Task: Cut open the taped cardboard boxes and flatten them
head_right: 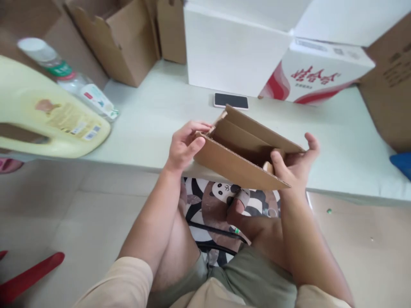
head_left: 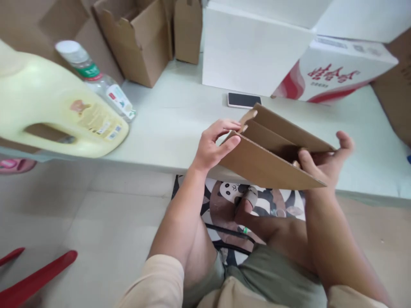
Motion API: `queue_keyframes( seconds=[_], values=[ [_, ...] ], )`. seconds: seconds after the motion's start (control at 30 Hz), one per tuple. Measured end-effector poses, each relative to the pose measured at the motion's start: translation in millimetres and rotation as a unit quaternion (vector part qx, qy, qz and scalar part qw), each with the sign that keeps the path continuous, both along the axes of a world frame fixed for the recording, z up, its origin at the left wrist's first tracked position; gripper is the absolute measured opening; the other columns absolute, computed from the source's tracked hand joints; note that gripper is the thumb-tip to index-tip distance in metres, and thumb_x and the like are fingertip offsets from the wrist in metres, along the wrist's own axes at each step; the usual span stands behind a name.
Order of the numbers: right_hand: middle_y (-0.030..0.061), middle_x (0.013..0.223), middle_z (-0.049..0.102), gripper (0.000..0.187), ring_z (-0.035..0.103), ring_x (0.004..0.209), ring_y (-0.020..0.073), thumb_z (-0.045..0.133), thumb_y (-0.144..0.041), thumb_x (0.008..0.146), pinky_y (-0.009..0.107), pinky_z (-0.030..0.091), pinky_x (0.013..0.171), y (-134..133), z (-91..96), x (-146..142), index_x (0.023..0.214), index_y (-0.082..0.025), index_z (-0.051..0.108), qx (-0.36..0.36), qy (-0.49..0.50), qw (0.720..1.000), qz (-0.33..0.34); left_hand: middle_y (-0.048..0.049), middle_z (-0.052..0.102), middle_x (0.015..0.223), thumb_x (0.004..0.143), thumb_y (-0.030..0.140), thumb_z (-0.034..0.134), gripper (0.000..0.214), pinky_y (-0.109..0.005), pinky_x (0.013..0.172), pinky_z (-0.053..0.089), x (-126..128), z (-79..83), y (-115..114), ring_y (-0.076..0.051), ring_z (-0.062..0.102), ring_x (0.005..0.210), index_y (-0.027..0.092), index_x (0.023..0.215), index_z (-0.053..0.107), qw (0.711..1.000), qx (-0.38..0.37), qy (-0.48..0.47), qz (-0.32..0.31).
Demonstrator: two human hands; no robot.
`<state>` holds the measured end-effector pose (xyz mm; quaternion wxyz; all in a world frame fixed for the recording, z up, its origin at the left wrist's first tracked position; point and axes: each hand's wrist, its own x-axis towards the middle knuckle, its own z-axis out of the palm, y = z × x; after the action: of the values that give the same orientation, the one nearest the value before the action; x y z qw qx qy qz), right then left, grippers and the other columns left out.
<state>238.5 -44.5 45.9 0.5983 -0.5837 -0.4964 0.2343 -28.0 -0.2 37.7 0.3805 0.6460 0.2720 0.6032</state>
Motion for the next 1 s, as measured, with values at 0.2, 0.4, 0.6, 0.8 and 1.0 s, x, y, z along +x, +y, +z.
queue_keyframes(
  seconds=[0.2,0.4,0.6,0.8,1.0],
  values=[
    [0.0027,0.100,0.068,0.018,0.067,0.101,0.0210,0.066,-0.036,0.075,0.044,0.055,0.097,-2.5,-13.6,6.1,0.089,-0.027,0.060,0.066,0.036,0.996,0.044,-0.0102,0.074,0.105,0.079,0.067,0.074,0.048,-0.043,0.100,0.056,21.4,-4.8,11.8,-0.027,0.070,0.110,0.021,0.095,0.074,0.993,-0.079,0.038,0.079],
    [0.0097,0.123,0.063,0.054,0.051,0.139,0.0355,0.033,-0.065,0.092,0.060,0.039,0.119,-20.8,-26.3,22.9,0.089,-0.029,0.074,0.025,-0.152,0.980,0.126,-0.0059,0.067,0.125,0.076,0.041,0.081,0.024,-0.055,0.121,0.041,14.7,8.2,21.7,-0.033,0.057,0.133,0.025,0.093,0.079,0.986,-0.120,0.104,0.045],
    [0.0100,0.153,0.050,0.058,0.047,0.145,0.0333,0.033,-0.058,0.097,0.057,0.047,0.110,-8.5,-41.2,27.5,0.148,-0.035,0.044,-0.075,-0.064,0.995,0.025,-0.0039,0.068,0.128,0.079,0.032,0.072,0.015,-0.052,0.124,0.039,3.9,9.0,25.6,-0.032,0.057,0.133,0.025,0.088,0.082,0.979,-0.136,0.117,0.098],
    [0.0160,0.121,0.074,0.080,0.073,0.107,0.0292,0.031,-0.075,0.092,0.053,0.056,0.099,-13.6,-54.2,22.0,0.153,-0.022,0.036,-0.219,0.203,0.937,0.181,-0.0045,0.068,0.130,0.079,0.040,0.069,0.021,-0.049,0.122,0.039,-14.6,-9.6,39.0,-0.031,0.056,0.136,0.024,0.087,0.079,0.968,-0.132,0.042,0.207],
    [-0.0006,0.167,0.040,0.072,0.025,0.161,0.0279,0.039,-0.077,0.091,0.056,0.015,0.132,-29.2,-36.9,13.3,0.152,-0.039,0.044,-0.005,0.038,0.960,0.276,-0.0072,0.070,0.129,0.067,0.074,0.074,0.069,-0.040,0.096,0.058,-5.2,-22.1,30.3,-0.032,0.063,0.125,0.027,0.118,0.070,0.963,-0.265,-0.018,0.041]
  ],
)
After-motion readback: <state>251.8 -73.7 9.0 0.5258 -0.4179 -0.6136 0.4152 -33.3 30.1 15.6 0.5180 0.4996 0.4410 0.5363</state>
